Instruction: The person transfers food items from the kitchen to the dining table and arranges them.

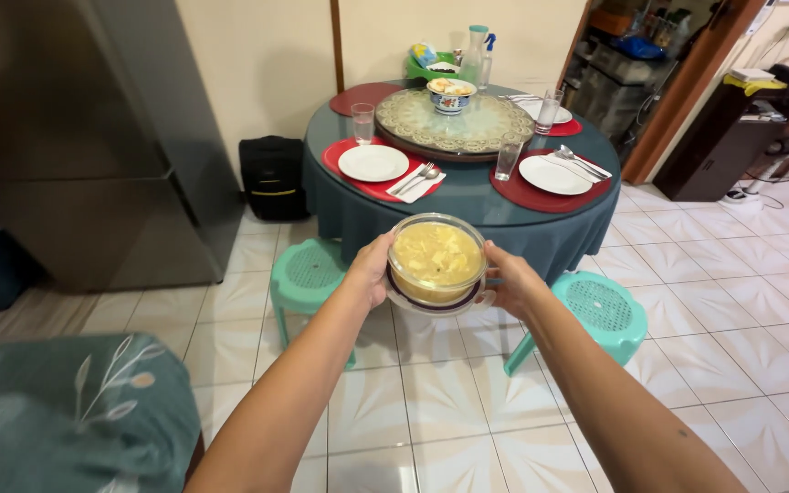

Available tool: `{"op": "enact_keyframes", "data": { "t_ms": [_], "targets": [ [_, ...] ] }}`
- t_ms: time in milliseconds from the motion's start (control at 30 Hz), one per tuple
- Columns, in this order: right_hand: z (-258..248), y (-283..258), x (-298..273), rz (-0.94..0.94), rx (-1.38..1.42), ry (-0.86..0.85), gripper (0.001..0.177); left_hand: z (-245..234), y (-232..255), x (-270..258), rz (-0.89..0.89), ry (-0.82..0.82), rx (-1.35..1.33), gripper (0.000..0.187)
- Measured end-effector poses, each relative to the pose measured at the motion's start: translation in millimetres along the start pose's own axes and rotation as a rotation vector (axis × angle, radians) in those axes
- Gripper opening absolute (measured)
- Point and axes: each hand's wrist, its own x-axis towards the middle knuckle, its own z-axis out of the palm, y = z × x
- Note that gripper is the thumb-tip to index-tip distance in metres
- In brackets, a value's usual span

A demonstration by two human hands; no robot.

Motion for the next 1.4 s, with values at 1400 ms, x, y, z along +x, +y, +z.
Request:
{"op": "enact_keyframes", "data": {
  "t_ms": [1400],
  "targets": [
    [-68,-184,762,0.114,0.06,0.187,0.046,71,71,792,-0.081,-0.077,-0.015,0.046]
  ]
}}
